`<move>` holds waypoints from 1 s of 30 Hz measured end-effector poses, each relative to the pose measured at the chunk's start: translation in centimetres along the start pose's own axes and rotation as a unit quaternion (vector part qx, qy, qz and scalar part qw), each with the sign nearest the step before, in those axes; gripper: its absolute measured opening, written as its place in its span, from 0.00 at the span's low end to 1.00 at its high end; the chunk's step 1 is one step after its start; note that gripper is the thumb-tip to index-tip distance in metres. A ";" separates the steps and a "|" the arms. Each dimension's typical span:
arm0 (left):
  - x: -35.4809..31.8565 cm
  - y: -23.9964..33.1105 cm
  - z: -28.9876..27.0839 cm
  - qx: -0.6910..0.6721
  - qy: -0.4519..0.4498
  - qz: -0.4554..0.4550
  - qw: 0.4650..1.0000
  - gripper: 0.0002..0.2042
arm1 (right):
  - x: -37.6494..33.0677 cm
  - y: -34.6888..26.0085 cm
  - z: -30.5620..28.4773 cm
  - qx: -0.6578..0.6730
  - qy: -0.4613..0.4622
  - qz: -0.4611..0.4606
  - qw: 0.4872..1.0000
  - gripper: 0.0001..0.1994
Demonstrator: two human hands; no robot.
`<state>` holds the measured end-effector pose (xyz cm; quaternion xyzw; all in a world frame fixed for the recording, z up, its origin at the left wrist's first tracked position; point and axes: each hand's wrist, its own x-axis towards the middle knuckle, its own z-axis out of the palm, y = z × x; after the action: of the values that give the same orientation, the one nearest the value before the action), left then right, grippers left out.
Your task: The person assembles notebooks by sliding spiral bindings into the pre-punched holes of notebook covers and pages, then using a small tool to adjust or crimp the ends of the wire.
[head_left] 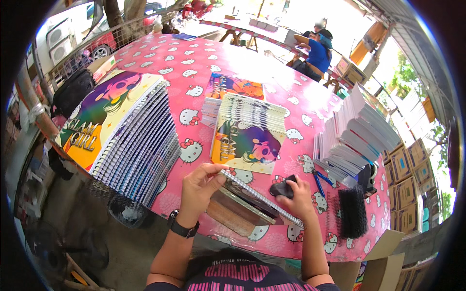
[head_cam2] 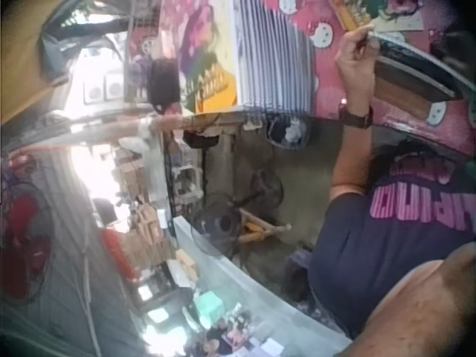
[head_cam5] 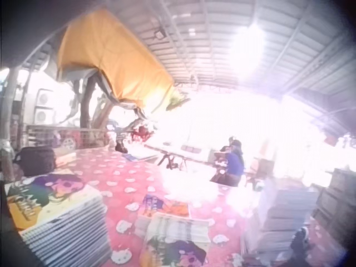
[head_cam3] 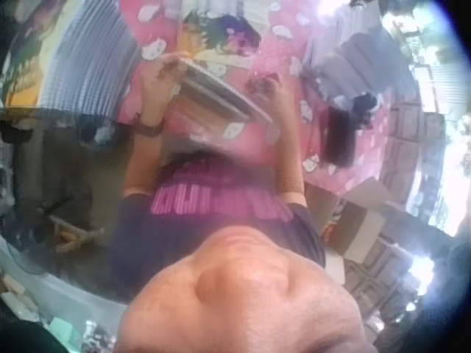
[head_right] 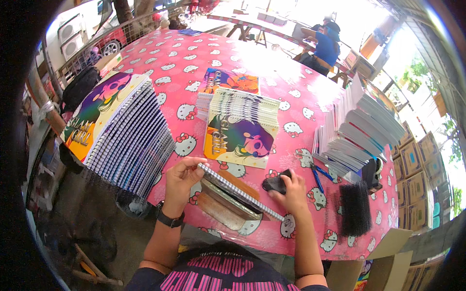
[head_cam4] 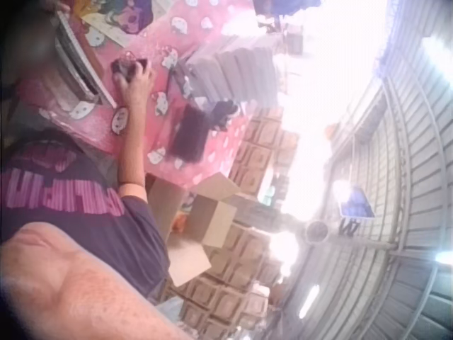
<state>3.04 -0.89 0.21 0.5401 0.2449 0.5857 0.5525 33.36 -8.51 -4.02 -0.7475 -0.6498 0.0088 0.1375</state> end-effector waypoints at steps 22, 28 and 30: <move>-2.0 5.5 6.9 0.146 -0.135 0.145 0.969 0.09 | -3.3 -13.0 -12.8 0.336 0.179 -0.239 0.893 0.13; -1.2 5.9 5.7 0.168 0.121 0.235 0.950 0.22 | -1.7 -14.7 -14.9 0.324 0.206 -0.257 0.887 0.11; -1.4 5.7 5.0 0.068 0.130 0.173 0.974 0.23 | -0.9 -14.1 -15.8 0.440 0.286 -0.242 0.816 0.17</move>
<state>5.13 -5.22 6.26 0.5302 0.2563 0.7195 0.3681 22.56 -10.76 14.13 -0.3945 -0.6683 0.0456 0.6290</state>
